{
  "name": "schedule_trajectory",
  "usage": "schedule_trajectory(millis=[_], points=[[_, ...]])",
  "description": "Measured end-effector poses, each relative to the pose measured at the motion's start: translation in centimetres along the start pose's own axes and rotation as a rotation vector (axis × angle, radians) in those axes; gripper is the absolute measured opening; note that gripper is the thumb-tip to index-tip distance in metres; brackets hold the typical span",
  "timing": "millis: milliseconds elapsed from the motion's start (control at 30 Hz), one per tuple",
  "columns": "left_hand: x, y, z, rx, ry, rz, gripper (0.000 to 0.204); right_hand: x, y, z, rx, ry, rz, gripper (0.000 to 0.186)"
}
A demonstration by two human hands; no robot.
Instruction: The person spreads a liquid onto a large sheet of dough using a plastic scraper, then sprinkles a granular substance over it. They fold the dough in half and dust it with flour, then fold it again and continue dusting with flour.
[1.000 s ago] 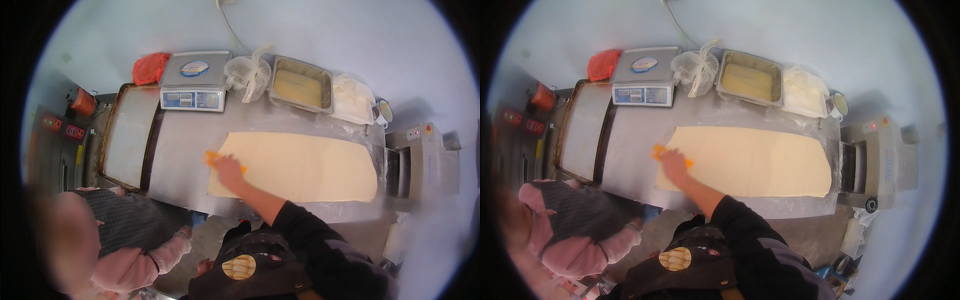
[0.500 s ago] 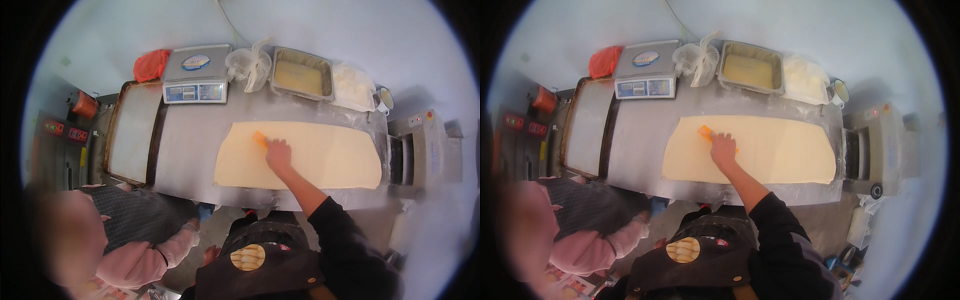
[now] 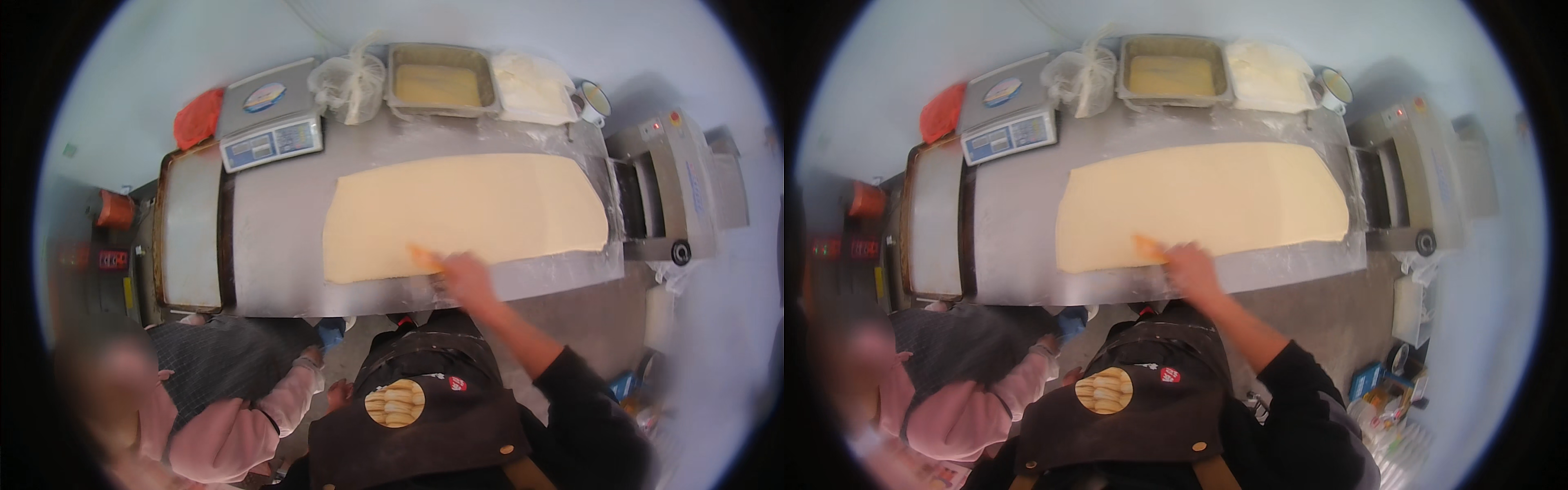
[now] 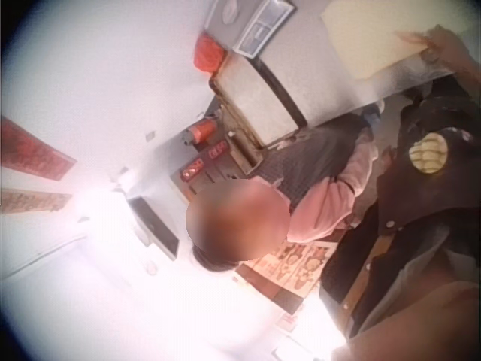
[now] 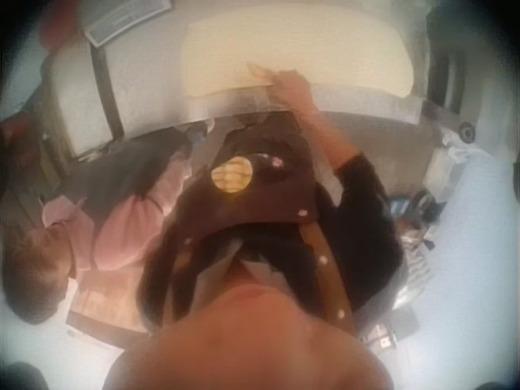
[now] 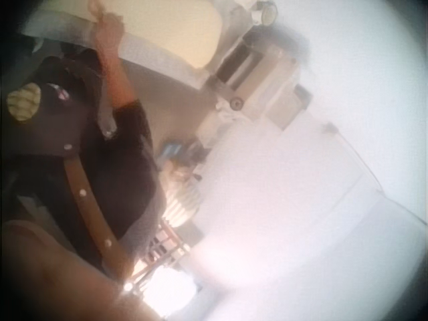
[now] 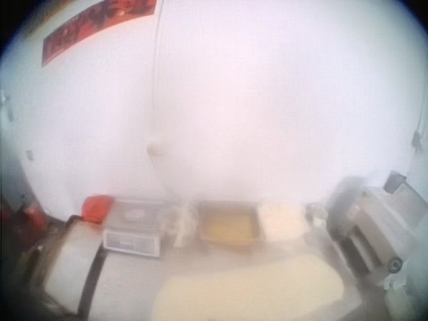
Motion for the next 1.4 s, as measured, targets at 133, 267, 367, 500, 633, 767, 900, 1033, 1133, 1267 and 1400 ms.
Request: schedule_trajectory(millis=[133, 267, 367, 500, 633, 767, 900, 1033, 1133, 1267, 1400], points=[[-0.3, -0.7, 1.2, -0.04, -0.191, -0.103, 0.013, 11.3, -3.8, -0.7, 0.325, 0.17, -0.283, 0.045], [0.1, -1.0, 2.5, -0.062, -0.244, -0.111, 0.013, 10.7, 0.4, -5.1, 0.306, 0.111, -0.22, 0.045], [0.7, -0.9, 3.7, -0.088, -0.262, -0.103, 0.014, 5.0, 3.7, -9.5, 0.312, 0.026, -0.071, 0.043], [1.7, -0.6, 5.2, -0.116, -0.28, -0.105, 0.015, 2.7, 2.5, -12.9, 0.254, -0.075, 0.049, 0.043], [3.1, 0.1, 6.0, -0.11, -0.276, -0.103, 0.015, 12.2, -4.1, -11.9, 0.3, 0.109, -0.183, 0.045], [5.1, 1.0, 6.1, -0.101, -0.279, -0.091, 0.016, 24.3, -8.3, -9.5, 0.465, 0.227, -0.332, 0.049], [7.9, 2.9, 6.2, -0.098, -0.292, -0.055, 0.017, 27.5, -5.4, -12.6, 0.426, 0.209, -0.267, 0.049], [11.3, 5.9, 6.3, -0.084, -0.328, -0.044, 0.018, 24.4, -3.4, -20.1, 0.302, 0.092, -0.046, 0.052], [14.0, 8.5, 6.7, -0.076, -0.349, -0.058, 0.018, 25.2, -5.9, -21.8, 0.14, 0.076, 0.028, 0.056], [16.8, 11.5, 6.4, -0.043, -0.385, -0.097, 0.019, 31.7, -11.0, -17.4, 0.45, 0.028, -0.089, 0.053], [18.8, 13.8, 5.5, 0.011, -0.42, -0.147, 0.02, 37.7, -10.8, -15.3, 0.239, 0.078, -0.094, 0.055]])
Point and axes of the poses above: each hand's wrist, its own z-axis towards the middle knuckle, its own y-axis out of the palm, x = y × z, the point moved 2 cm from there along z, towards the middle knuckle, and after that the axes turned 8 degrees about x, right-handed, at the moved point
